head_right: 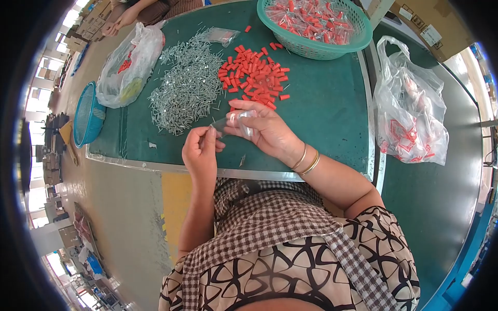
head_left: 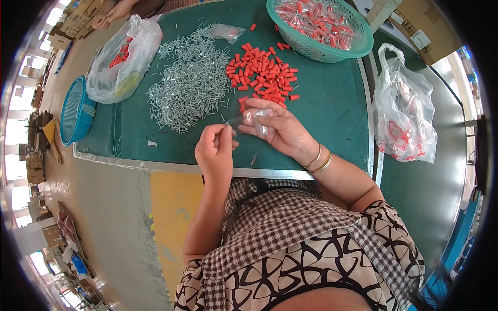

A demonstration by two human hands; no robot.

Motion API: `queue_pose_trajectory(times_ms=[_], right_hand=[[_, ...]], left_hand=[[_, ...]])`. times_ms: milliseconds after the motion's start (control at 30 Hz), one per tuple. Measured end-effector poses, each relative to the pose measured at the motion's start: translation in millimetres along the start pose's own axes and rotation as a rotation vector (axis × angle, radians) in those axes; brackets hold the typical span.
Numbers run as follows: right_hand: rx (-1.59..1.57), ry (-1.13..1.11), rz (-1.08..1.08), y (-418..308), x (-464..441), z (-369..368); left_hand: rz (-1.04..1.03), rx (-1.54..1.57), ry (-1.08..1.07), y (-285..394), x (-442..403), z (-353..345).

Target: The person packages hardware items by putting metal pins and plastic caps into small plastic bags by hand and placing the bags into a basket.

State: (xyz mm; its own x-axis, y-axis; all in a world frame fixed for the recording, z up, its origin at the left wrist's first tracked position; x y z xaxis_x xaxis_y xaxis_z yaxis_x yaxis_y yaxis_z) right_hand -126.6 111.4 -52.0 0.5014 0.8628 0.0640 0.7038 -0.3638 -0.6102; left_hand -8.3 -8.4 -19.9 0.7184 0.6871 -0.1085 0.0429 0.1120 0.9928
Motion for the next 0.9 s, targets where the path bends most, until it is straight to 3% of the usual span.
queue_pose_trajectory(times_ms=[167, 267, 400, 433, 567, 767, 867, 900], right_hand=[[-0.006, -0.037, 0.108, -19, 3, 4], [0.792, 0.300, 0.359, -21, 13, -21], [1.512, 0.181, 0.516, -15, 26, -40], [1.693, 0.089, 0.722, -13, 25, -38], [1.769, 0.086, 0.613, -13, 29, -50], [1.770, 0.157, 0.876, -3, 20, -32], [1.567, 0.199, 0.654, -7, 21, -32], [1.345, 0.215, 0.429, -9, 20, -30]], left_hand=[[0.084, 0.162, 0.096, 5, -5, 14], [0.135, 0.207, 0.132, 5, -6, 17], [0.124, 0.154, 0.101, 7, -4, 8], [0.125, 0.172, 0.078, 7, -2, 5], [0.114, 0.263, 0.022, 5, 5, -10], [0.069, 0.205, -0.063, -2, 8, -13], [-0.004, 0.194, -0.065, 0, 4, -12], [-0.018, 0.232, -0.044, 2, 3, -12]])
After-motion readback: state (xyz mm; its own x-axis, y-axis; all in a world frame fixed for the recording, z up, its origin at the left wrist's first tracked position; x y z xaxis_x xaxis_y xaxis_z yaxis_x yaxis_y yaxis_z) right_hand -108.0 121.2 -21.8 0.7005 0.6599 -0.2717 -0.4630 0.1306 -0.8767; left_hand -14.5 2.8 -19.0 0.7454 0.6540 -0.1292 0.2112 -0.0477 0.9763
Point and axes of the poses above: each hand's wrist, its own x-axis away from the middle knuckle, its own z-axis out of the back of the hand, y = z × x, the point moved 2 cm from there along -x, towards the middle knuckle, and after that the axes turned 9 degrees about x, right-handed, at the moved point
